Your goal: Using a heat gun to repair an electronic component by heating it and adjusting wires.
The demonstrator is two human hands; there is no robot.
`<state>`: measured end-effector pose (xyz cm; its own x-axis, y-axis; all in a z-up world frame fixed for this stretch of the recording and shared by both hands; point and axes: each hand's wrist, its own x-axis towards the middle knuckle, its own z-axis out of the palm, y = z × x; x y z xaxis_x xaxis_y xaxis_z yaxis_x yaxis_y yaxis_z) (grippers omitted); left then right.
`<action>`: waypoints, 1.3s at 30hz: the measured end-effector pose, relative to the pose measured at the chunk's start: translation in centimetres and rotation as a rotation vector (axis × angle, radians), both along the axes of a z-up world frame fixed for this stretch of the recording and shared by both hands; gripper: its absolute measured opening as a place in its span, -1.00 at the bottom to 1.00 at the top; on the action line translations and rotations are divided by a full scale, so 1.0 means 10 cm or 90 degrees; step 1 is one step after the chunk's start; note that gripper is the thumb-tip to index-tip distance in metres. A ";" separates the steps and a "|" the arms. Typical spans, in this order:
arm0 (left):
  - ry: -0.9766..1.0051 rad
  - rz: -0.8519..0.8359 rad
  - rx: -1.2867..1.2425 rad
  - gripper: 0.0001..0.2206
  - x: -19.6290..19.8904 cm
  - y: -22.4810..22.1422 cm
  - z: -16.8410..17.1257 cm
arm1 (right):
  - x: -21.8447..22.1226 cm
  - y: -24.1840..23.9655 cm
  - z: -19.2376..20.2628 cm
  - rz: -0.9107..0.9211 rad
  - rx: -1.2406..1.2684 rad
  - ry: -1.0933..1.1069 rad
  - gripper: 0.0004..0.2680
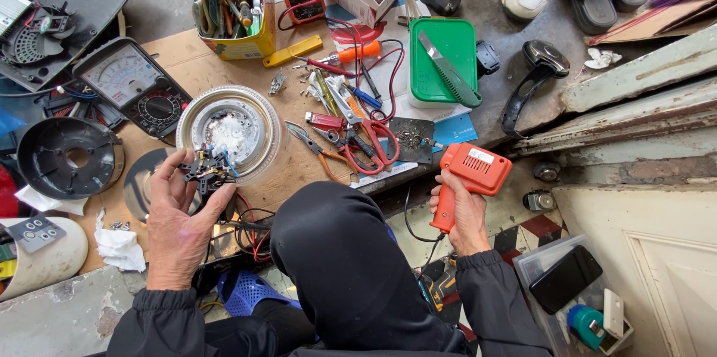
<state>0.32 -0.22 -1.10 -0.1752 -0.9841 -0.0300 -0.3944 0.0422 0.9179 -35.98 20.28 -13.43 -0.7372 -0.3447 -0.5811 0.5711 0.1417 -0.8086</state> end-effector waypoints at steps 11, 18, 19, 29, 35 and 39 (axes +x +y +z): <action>-0.002 0.006 0.005 -0.19 -0.03 0.01 0.04 | -0.02 0.01 0.05 -0.006 -0.024 -0.009 -0.73; -0.002 -0.026 0.050 -0.26 -0.05 0.00 0.16 | 0.03 0.00 0.21 0.026 0.023 0.001 -0.78; 0.000 -0.025 0.047 -0.26 -0.04 -0.01 0.15 | 0.04 0.00 0.20 0.027 0.020 0.004 -0.78; 0.058 0.034 0.084 -0.16 -0.01 -0.08 -0.04 | 0.08 -0.02 0.35 0.042 0.091 0.024 -0.75; 0.019 0.061 0.170 -0.19 -0.01 -0.10 0.03 | -0.02 -0.25 0.81 0.026 0.066 0.079 -0.79; 0.000 0.080 0.212 -0.24 -0.04 -0.10 0.10 | -0.12 -0.63 1.26 0.116 -0.047 0.175 -0.84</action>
